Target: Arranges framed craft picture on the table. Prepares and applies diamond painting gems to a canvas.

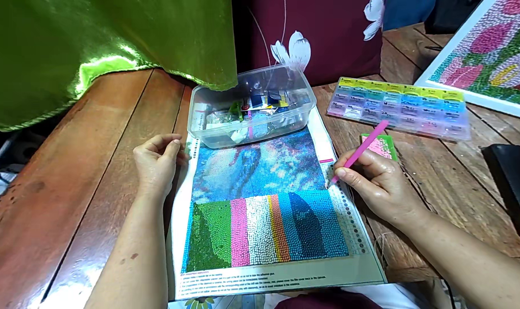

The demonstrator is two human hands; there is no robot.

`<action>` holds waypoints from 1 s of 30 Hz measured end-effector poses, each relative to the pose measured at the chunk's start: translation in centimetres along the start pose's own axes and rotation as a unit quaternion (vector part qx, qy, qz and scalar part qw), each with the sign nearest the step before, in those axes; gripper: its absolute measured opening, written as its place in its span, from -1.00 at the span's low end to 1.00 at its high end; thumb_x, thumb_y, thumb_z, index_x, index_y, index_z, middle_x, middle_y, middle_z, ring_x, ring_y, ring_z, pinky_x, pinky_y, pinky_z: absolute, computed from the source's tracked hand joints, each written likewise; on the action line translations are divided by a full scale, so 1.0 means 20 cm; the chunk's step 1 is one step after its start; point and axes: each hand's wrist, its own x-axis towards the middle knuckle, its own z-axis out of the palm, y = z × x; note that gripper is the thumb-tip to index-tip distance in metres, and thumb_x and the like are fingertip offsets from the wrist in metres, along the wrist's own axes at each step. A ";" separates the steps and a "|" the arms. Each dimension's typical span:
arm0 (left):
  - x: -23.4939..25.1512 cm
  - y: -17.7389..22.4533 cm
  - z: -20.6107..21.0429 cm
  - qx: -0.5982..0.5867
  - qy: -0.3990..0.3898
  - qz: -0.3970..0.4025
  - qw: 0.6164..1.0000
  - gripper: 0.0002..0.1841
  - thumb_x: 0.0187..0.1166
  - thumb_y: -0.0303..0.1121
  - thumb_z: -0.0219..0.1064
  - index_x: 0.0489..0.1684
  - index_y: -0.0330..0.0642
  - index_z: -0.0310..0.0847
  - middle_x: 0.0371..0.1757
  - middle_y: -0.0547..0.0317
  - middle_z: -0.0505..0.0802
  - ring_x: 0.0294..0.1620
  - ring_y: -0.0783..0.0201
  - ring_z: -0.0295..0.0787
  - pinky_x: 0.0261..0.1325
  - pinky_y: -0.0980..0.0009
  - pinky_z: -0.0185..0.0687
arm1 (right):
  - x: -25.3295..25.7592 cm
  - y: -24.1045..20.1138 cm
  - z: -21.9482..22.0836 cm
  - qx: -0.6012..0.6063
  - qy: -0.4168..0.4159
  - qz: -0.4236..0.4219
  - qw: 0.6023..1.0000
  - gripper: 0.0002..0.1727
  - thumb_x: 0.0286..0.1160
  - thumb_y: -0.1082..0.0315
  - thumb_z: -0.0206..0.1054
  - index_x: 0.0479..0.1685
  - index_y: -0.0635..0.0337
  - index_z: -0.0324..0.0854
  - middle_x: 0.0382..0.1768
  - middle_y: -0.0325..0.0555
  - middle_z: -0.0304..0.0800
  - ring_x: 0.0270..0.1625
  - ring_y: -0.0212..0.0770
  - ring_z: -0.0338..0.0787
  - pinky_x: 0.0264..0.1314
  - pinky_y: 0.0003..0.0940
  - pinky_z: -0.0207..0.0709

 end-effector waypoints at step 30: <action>-0.41 0.89 -0.16 -0.113 -0.061 0.024 0.991 -0.76 0.68 -0.47 0.12 0.13 -0.10 0.67 -0.14 0.41 0.84 -0.26 0.51 0.79 -0.15 0.57 0.77 | -0.02 -0.02 0.02 0.039 0.150 -0.023 0.988 -0.79 0.74 0.25 0.19 -0.06 0.23 0.59 -0.37 -0.45 0.63 -0.42 -0.77 0.56 -0.34 -0.85 0.47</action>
